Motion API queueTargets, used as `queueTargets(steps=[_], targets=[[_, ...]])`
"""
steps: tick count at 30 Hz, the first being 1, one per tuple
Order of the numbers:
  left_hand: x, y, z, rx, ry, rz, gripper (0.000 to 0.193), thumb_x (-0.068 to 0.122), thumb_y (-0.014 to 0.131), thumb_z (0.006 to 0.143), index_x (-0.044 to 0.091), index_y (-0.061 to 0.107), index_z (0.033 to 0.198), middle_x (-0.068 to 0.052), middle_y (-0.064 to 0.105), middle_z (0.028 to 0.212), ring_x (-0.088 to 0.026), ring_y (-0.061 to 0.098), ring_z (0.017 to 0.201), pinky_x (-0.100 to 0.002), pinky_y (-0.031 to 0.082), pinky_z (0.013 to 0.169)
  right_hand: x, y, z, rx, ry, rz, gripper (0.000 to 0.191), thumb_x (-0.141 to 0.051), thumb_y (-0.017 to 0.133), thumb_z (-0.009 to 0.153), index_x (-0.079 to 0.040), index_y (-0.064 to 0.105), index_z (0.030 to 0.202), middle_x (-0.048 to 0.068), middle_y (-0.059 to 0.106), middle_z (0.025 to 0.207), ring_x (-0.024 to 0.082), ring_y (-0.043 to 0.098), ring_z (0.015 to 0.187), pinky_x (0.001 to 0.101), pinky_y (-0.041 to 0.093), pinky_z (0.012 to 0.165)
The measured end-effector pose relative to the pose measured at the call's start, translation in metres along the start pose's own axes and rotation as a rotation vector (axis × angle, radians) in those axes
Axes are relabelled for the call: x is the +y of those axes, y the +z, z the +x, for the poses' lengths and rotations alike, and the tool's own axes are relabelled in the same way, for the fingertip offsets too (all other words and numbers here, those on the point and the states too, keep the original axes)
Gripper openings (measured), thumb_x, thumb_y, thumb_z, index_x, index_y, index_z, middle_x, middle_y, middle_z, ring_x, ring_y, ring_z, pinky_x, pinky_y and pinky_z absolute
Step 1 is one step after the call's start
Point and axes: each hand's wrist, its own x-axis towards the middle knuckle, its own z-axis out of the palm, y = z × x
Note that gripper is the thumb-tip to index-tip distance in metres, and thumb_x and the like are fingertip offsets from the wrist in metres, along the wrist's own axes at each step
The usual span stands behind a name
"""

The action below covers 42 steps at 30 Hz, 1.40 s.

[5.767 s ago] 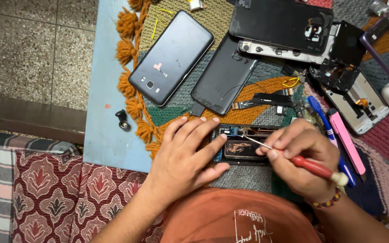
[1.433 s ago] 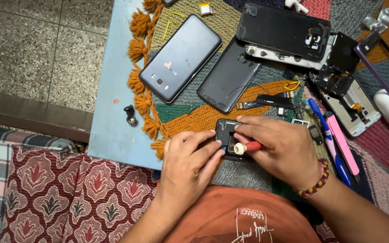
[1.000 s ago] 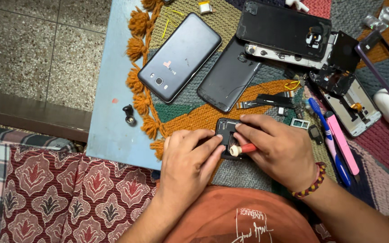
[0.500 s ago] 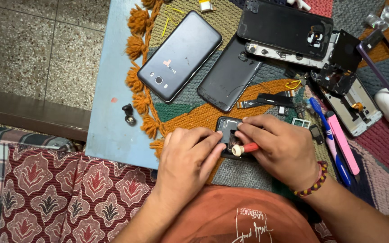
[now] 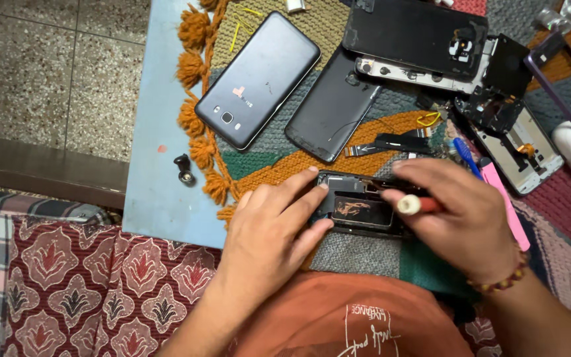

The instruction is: The person uses a red-handled screwdriver to manipulate internal components of a disassembled smartphone. They carefully pry and adjust parts within the device's chassis while other phone components and tools lie scattered on the table.

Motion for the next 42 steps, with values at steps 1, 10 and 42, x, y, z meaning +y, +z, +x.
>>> queueTargets(steps=[1, 10, 42], targets=[[0.000, -0.002, 0.001, -0.040, 0.008, 0.022, 0.042, 0.025, 0.079, 0.086, 0.007, 0.070, 0.123, -0.008, 0.064, 0.134, -0.028, 0.062, 0.096, -0.040, 0.048, 0.083, 0.002, -0.003, -0.002, 0.009, 0.063, 0.008, 0.036, -0.016, 0.086, 0.082, -0.004, 0.073, 0.113, 0.011, 0.074, 0.114, 0.021, 0.075, 0.098, 0.0287, 0.060, 0.083], [-0.003, -0.008, 0.015, -0.196, 0.077, 0.123, 0.033, 0.023, 0.075, 0.088, 0.008, 0.072, 0.118, -0.004, 0.065, 0.136, -0.025, 0.060, 0.084, -0.039, 0.052, 0.075, 0.004, -0.004, -0.007, -0.030, 0.168, 0.108, 0.028, -0.010, 0.082, 0.083, -0.002, 0.075, 0.109, 0.010, 0.076, 0.110, 0.018, 0.075, 0.093, 0.0273, 0.059, 0.080], [-0.005, -0.007, 0.018, -0.108, -0.011, 0.001, 0.029, 0.020, 0.070, 0.091, 0.005, 0.073, 0.116, -0.007, 0.072, 0.125, -0.025, 0.070, 0.089, -0.036, 0.056, 0.078, -0.005, 0.014, 0.013, -0.059, 0.102, 0.077, 0.033, -0.010, 0.080, 0.080, -0.004, 0.074, 0.112, 0.011, 0.075, 0.106, 0.022, 0.075, 0.089, 0.0304, 0.059, 0.074]])
